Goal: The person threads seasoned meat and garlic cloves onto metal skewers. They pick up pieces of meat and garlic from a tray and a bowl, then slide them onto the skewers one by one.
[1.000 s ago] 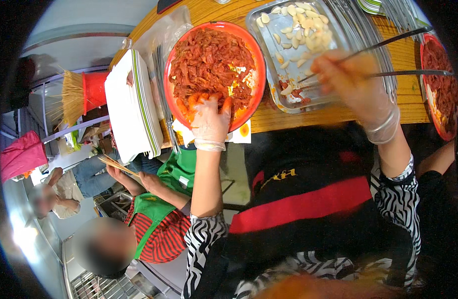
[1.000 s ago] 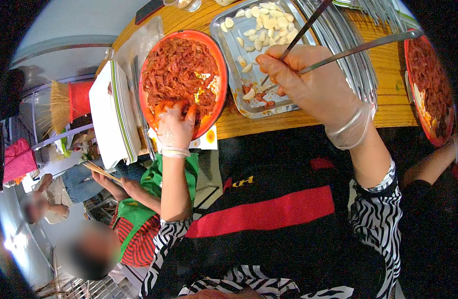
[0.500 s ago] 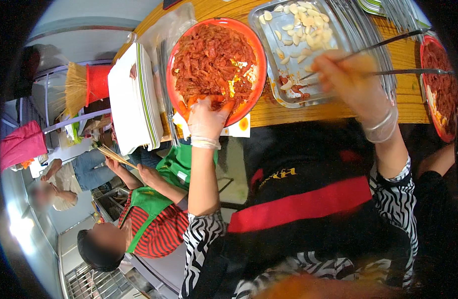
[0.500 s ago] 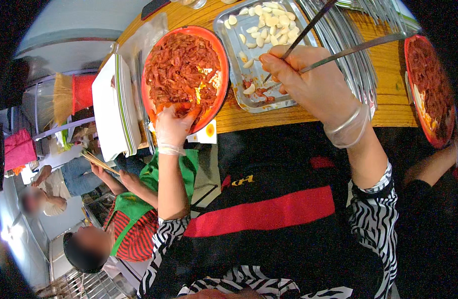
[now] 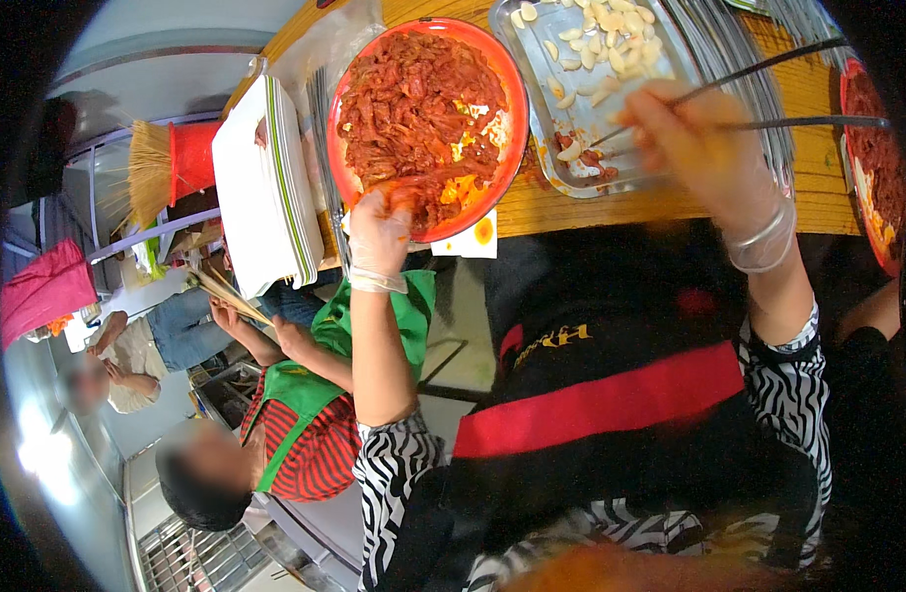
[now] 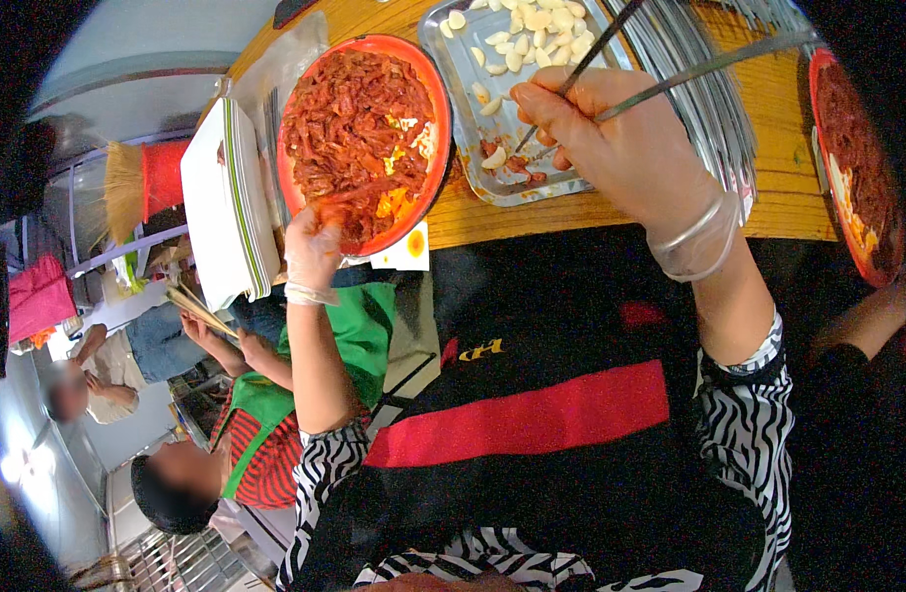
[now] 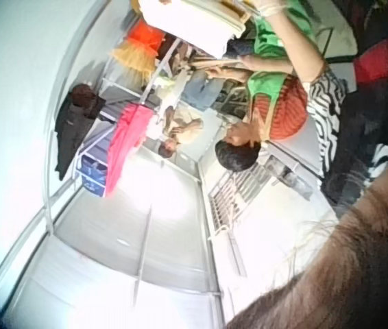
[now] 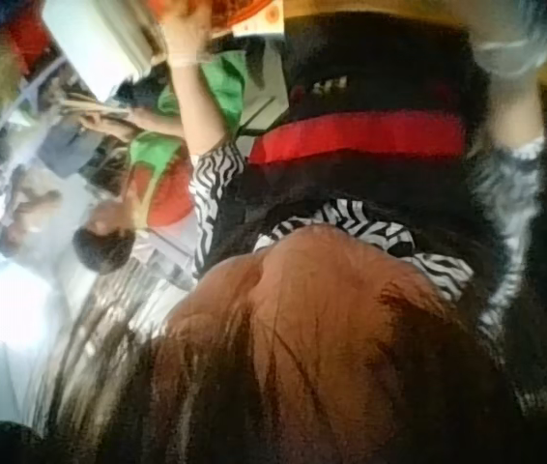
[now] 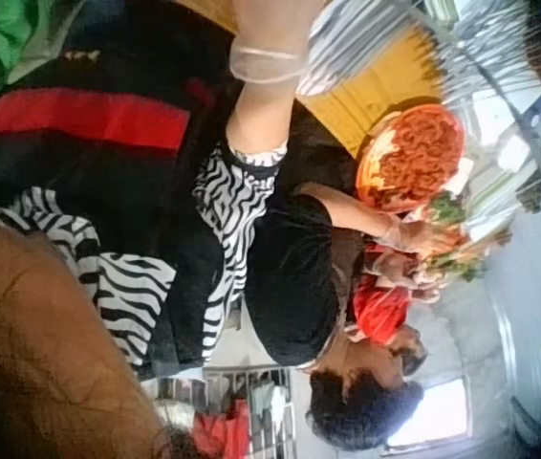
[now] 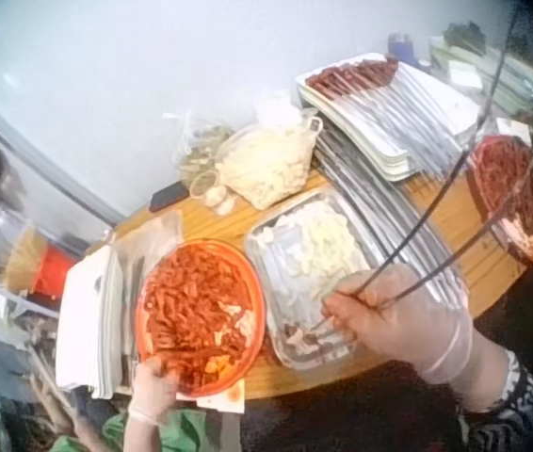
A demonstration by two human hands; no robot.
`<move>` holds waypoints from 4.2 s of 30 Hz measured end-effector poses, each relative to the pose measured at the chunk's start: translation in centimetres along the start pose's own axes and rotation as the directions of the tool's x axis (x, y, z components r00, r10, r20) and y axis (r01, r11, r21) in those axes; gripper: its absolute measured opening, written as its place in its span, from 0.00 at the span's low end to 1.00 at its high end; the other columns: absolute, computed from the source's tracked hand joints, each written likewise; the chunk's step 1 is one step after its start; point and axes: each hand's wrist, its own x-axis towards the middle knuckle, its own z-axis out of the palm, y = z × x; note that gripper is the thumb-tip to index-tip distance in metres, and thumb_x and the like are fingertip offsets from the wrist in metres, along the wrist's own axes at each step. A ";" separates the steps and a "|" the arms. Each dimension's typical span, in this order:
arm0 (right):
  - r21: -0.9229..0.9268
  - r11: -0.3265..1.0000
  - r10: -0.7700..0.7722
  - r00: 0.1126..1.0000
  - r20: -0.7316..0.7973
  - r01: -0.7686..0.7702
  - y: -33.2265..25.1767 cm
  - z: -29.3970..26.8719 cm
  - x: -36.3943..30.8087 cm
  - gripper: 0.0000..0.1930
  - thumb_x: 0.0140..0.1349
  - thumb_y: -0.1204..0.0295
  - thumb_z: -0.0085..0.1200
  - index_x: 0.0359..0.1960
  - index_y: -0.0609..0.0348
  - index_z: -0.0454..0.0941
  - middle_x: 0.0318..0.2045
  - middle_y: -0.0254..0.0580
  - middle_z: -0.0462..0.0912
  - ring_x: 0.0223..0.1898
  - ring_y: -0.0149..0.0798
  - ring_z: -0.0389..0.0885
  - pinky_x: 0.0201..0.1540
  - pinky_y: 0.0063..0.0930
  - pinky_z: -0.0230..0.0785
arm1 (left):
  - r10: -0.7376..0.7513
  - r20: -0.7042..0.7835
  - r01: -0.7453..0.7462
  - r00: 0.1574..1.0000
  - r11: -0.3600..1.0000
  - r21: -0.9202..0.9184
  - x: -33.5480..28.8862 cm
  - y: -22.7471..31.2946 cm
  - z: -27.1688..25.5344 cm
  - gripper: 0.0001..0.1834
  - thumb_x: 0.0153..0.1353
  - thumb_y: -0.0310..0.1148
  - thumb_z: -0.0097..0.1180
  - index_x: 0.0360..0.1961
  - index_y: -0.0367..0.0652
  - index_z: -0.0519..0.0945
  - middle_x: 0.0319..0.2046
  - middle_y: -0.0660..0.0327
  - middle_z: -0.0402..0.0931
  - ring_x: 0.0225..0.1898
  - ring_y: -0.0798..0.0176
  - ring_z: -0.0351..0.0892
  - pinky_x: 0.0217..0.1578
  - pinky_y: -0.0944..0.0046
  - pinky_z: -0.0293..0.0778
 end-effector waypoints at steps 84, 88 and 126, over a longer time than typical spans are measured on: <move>0.487 0.872 -0.011 0.993 0.114 -0.046 -5.6 11.4 6.8 0.20 0.69 0.61 0.39 0.32 0.68 0.75 0.27 0.47 0.79 0.24 0.39 0.82 0.25 0.24 0.77 | -0.210 -0.342 -0.182 0.916 0.540 -0.821 2.5 6.3 -3.5 0.07 0.56 0.24 0.57 0.37 0.34 0.80 0.30 0.62 0.80 0.31 0.71 0.77 0.33 0.70 0.74; 0.432 0.899 0.011 0.990 0.143 -0.072 -4.9 11.6 6.7 0.20 0.69 0.60 0.40 0.33 0.68 0.74 0.25 0.47 0.79 0.23 0.40 0.82 0.24 0.25 0.77 | -0.236 -0.276 -0.193 0.932 0.322 -0.927 3.5 4.8 -3.1 0.07 0.57 0.24 0.56 0.36 0.35 0.80 0.30 0.62 0.80 0.29 0.70 0.78 0.31 0.70 0.74; 0.643 0.762 0.037 0.996 0.080 -0.080 -4.7 10.3 9.1 0.22 0.67 0.55 0.42 0.34 0.67 0.74 0.27 0.46 0.78 0.27 0.41 0.82 0.27 0.28 0.77 | -0.031 -0.103 -0.101 0.994 0.050 -0.994 2.9 5.8 -1.4 0.16 0.51 0.19 0.59 0.44 0.35 0.77 0.35 0.59 0.79 0.32 0.67 0.80 0.34 0.69 0.77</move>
